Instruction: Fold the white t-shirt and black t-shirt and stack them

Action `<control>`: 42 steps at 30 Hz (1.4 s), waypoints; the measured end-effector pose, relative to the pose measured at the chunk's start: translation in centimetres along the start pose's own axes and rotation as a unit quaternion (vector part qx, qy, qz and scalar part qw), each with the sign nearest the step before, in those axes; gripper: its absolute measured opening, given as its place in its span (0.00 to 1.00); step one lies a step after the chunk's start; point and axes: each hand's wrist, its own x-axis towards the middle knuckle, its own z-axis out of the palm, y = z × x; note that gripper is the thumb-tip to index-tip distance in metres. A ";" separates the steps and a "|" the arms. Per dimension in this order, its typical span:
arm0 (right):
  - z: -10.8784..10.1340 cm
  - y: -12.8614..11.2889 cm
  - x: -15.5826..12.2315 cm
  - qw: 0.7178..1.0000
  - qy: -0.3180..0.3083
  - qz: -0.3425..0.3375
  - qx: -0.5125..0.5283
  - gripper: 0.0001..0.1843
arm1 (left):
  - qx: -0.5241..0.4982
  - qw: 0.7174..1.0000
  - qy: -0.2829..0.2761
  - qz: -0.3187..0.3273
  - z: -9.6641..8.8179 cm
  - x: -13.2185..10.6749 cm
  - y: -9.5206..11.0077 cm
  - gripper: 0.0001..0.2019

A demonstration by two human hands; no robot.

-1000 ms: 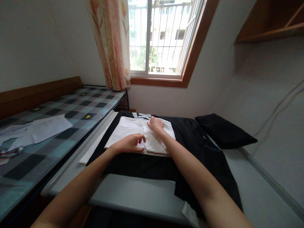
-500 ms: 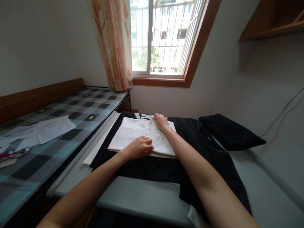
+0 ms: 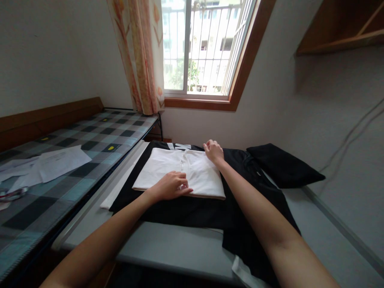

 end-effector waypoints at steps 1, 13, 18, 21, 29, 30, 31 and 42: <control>-0.6 1.2 -0.1 0.999 -0.015 0.035 -0.004 0.21 | -0.004 0.999 0.028 -0.014 0.3 0.1 -0.1 0.16; -1.0 5.0 -5.1 0.980 -0.152 0.122 0.039 0.25 | 0.005 0.955 0.158 -0.251 1.4 0.6 -1.6 0.12; -1.1 4.4 -6.1 0.980 -0.130 0.144 0.034 0.25 | 0.017 0.944 0.049 -0.326 1.2 1.0 -1.7 0.14; -1.3 4.5 -6.1 0.981 -0.140 0.127 0.048 0.26 | 0.048 0.939 0.027 -0.339 1.5 1.3 -1.7 0.12; -1.2 4.8 -5.9 0.981 -0.158 0.099 0.061 0.27 | 0.068 0.957 0.008 -0.283 1.5 1.8 -1.6 0.07; -1.1 4.8 -5.8 0.981 -0.156 0.099 0.062 0.27 | 0.066 0.957 0.004 -0.281 1.5 1.9 -1.6 0.07; -1.0 4.9 -5.8 0.981 -0.156 0.099 0.064 0.26 | 0.064 0.957 0.000 -0.282 1.5 1.9 -1.5 0.07; -1.7 4.0 -6.1 0.950 -0.185 0.094 0.232 0.23 | 0.043 0.957 0.076 -0.277 -0.1 0.8 -3.1 0.17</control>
